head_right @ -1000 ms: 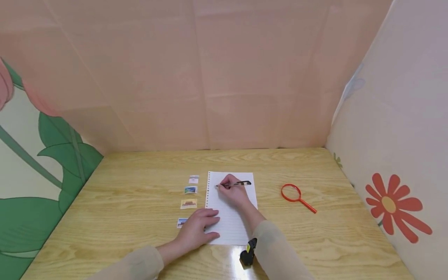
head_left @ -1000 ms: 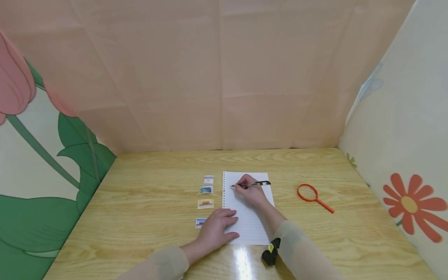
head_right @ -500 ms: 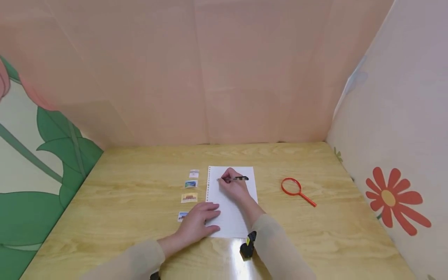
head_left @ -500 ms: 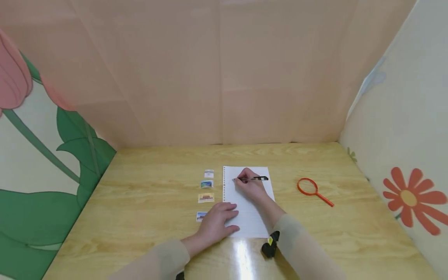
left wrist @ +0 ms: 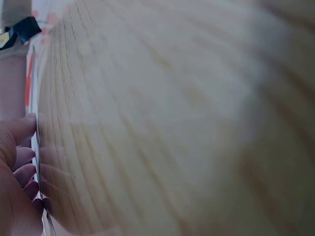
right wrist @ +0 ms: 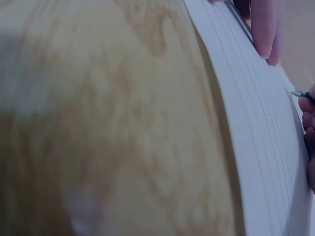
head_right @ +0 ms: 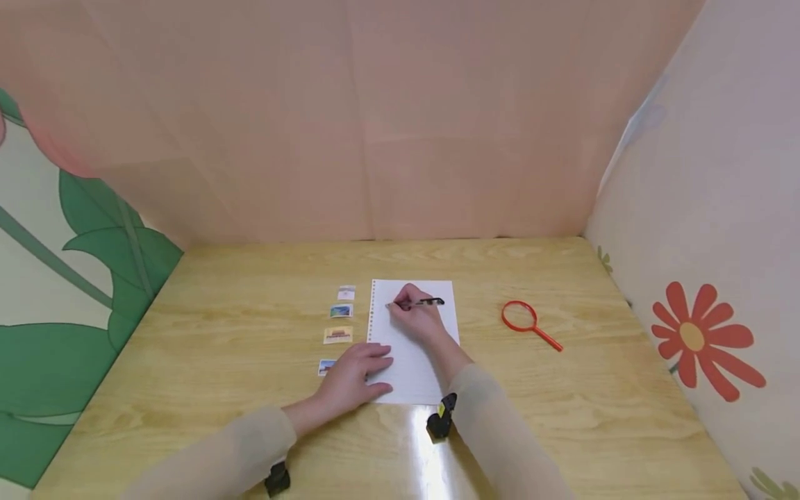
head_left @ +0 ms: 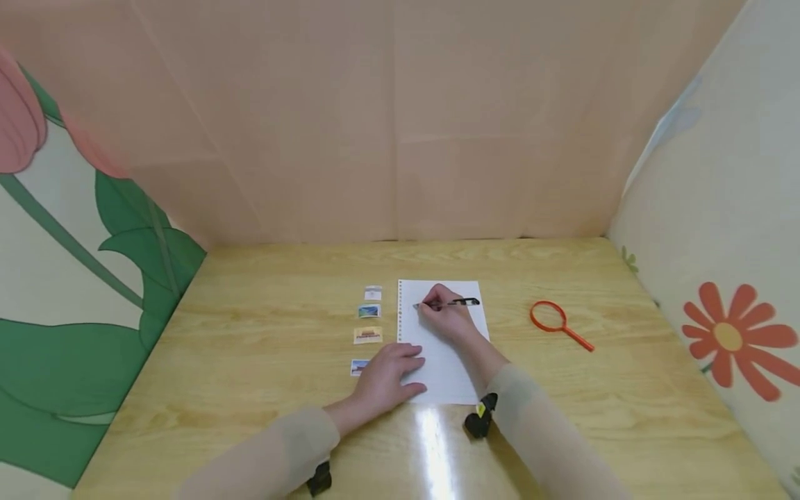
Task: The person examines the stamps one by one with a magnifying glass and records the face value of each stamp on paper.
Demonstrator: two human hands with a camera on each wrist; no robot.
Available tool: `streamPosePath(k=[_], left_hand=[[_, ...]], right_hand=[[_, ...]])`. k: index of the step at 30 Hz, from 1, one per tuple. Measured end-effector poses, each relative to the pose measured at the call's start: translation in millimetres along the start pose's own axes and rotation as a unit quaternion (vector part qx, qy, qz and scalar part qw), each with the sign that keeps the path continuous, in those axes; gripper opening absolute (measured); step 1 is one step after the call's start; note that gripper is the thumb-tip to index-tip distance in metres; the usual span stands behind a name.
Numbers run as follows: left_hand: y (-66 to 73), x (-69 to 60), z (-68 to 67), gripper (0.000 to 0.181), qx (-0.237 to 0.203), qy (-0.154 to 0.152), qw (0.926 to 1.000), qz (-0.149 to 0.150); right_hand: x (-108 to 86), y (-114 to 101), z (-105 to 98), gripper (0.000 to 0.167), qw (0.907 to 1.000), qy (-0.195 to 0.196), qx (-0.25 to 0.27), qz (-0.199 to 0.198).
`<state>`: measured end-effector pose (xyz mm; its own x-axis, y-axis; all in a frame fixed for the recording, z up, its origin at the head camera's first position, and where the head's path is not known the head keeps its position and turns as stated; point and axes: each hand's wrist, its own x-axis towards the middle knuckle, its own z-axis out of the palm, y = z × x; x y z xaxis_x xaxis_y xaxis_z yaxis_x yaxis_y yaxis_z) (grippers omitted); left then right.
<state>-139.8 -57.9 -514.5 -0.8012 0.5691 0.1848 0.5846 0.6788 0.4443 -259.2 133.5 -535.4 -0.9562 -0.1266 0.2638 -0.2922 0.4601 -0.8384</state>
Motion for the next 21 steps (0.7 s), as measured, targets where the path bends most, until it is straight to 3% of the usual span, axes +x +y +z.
streamPosePath(k=[14, 21], left_hand=[[-0.4, -3.5, 2.3, 0.049, 0.0, 0.004, 1.0, 0.005], [0.6, -0.3, -2.9, 0.048, 0.004, 0.013, 0.9998, 0.011]], right_hand=[[-6.8, -0.3, 0.1, 0.015, 0.9999, 0.002, 0.003, 0.013], [-2.0, -2.9, -1.9, 0.016, 0.9995, 0.0, 0.017, -0.026]])
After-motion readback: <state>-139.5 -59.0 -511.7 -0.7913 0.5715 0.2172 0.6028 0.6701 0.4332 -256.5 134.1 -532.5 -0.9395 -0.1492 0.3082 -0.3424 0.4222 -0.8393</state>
